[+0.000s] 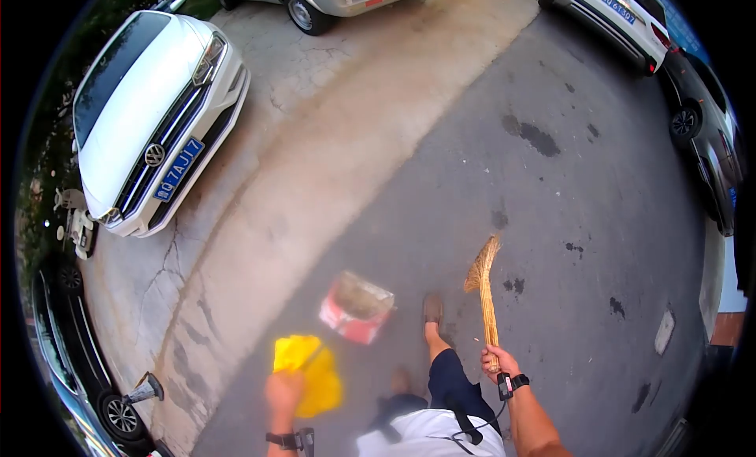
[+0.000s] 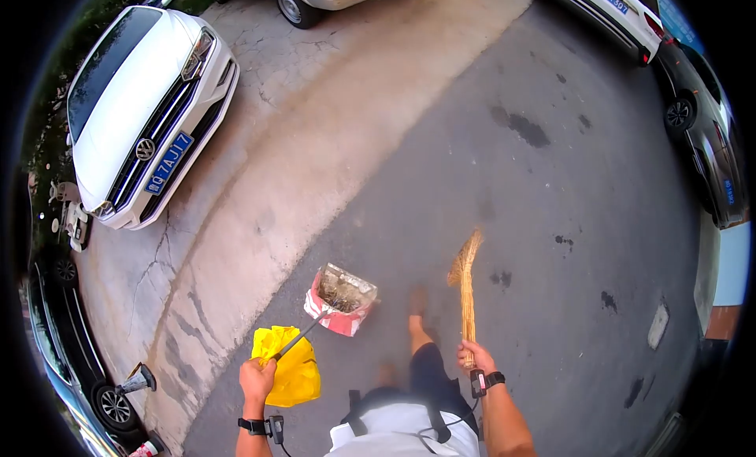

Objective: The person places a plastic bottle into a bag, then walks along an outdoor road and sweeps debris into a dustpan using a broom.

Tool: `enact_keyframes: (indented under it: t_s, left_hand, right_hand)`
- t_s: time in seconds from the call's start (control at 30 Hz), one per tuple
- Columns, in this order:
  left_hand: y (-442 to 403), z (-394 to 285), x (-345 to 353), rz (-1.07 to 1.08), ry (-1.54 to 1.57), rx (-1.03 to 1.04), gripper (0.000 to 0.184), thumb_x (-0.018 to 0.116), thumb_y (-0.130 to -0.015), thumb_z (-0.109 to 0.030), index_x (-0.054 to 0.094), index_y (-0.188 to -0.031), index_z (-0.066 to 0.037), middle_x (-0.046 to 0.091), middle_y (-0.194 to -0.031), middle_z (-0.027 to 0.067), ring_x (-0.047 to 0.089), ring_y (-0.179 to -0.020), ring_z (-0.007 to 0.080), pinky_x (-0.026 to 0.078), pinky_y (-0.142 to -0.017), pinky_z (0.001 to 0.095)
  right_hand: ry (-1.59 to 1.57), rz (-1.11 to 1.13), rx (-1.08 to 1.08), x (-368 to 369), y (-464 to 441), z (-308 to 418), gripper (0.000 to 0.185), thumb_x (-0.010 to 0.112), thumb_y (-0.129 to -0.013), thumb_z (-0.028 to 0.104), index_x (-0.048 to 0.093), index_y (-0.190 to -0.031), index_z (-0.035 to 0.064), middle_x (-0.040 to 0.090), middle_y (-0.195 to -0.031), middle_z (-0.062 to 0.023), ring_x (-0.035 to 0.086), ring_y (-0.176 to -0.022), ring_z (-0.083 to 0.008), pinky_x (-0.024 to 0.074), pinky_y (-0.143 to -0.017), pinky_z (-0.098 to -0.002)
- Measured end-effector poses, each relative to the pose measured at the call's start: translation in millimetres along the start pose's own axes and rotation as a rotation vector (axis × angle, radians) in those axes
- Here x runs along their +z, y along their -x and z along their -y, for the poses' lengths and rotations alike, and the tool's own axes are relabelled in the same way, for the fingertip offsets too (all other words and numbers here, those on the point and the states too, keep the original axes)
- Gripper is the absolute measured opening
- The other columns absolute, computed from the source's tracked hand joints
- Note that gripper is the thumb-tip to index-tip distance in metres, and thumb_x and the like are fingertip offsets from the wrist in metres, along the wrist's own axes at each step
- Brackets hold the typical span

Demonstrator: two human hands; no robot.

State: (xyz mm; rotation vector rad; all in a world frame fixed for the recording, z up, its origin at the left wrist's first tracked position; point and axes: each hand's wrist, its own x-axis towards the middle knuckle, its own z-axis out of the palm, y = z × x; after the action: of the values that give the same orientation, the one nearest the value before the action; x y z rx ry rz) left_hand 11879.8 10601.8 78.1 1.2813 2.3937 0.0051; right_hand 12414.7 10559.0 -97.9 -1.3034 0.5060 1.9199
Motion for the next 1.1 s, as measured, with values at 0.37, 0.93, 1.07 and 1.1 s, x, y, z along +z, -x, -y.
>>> enact_keyframes:
  t_s: [0.37, 0.93, 1.07, 1.1]
  left_hand:
    - [-102, -59, -34, -0.168, 0.056, -0.167, 0.036, 0.069, -0.08, -0.028, 0.066, -0.077, 0.008, 0.059, -0.063, 0.0259, 0.063, -0.057, 0.0376, 0.049, -0.06, 0.0444]
    - [-298, -143, -45, -0.135, 0.179, -0.209, 0.033, 0.067, -0.08, -0.023, 0.068, -0.076, 0.009, 0.064, -0.063, 0.0229, 0.066, -0.058, 0.0278, 0.05, -0.06, 0.0411]
    - [-327, -169, -43, -0.107, 0.262, -0.219, 0.03, 0.066, -0.08, -0.021, 0.069, -0.073, 0.008, 0.066, -0.061, 0.0154, 0.063, -0.057, 0.0203, 0.049, -0.059, 0.037]
    - [-332, -179, -43, -0.1, 0.268, -0.224, 0.03, 0.066, -0.081, -0.02, 0.069, -0.073, 0.008, 0.066, -0.061, 0.0138, 0.063, -0.057, 0.0189, 0.049, -0.059, 0.0361]
  right_hand:
    - [0.187, -0.006, 0.297, 81, -76, 126, 0.011, 0.061, -0.09, 0.008, 0.055, -0.097, 0.001, 0.055, -0.078, -0.0032, 0.055, -0.061, -0.0118, 0.0467, -0.05, -0.0258]
    - [0.473, 0.004, 0.167, 317, -196, 211, 0.017, 0.066, -0.094, 0.006, 0.051, -0.102, 0.0059, 0.054, -0.072, -0.0029, 0.055, -0.057, -0.0119, 0.0464, -0.047, -0.0267]
    - [0.498, -0.006, 0.242, 346, -231, 240, 0.02, 0.066, -0.093, 0.007, 0.05, -0.104, 0.0068, 0.055, -0.071, -0.0033, 0.055, -0.055, -0.0125, 0.0457, -0.045, -0.0267]
    - [0.506, 0.056, 0.281, 363, -229, 255, 0.016, 0.068, -0.094, 0.011, 0.053, -0.099, 0.0084, 0.056, -0.069, -0.0017, 0.054, -0.053, -0.0127, 0.0466, -0.045, -0.0262]
